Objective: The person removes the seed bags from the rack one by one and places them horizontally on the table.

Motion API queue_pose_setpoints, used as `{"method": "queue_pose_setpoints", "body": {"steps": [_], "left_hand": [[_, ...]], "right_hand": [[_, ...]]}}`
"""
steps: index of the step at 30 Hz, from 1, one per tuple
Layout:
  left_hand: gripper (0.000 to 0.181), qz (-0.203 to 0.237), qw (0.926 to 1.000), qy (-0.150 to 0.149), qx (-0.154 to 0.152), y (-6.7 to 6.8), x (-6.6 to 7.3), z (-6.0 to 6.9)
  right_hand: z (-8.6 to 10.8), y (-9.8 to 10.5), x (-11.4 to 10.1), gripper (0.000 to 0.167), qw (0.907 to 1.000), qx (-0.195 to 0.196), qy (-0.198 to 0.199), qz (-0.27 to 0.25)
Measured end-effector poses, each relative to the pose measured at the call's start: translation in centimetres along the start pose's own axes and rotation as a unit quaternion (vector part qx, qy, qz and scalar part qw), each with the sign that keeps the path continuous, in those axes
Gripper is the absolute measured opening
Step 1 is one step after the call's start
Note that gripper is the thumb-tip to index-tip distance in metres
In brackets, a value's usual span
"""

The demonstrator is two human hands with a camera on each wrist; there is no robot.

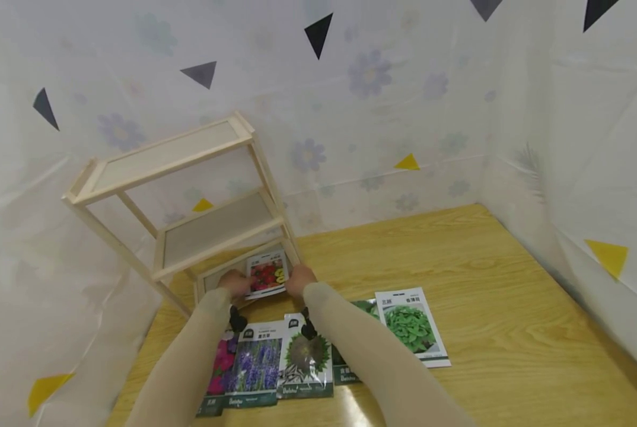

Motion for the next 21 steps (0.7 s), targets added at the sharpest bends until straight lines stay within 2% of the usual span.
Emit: {"method": "queue_pose_setpoints", "body": {"steps": [6, 12, 17, 21], "left_hand": [[0.036, 0.009, 0.9994, -0.026, 0.019, 0.5, -0.3, 0.7], [0.043, 0.047, 0.9979, -0.029, 0.032, 0.6, -0.2, 2.2], [0.040, 0.092, 0.9926, -0.033, 0.073, 0.1, 0.2, 3.6], [0.036, 0.123, 0.9873, -0.040, 0.092, -0.2, 0.7, 4.4]], "right_hand": [[-0.2, 0.1, 0.6, 0.043, 0.9995, -0.011, 0.012, -0.027], [1.3, 1.2, 0.5, 0.042, 0.9977, -0.016, 0.019, -0.063], [2.3, 2.5, 0.7, 0.041, 0.9958, -0.038, 0.020, -0.081], [2.4, 3.2, 1.2, 0.042, 0.9898, -0.061, 0.007, -0.129]]}}
Point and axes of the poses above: each hand's wrist, its own z-axis away from the middle knuckle, its own y-axis out of the back of the hand, x = y × z, the point moved 1 cm from there along -z, towards the middle knuckle, and after that the axes turned 9 degrees about x, right-handed, at the moved point
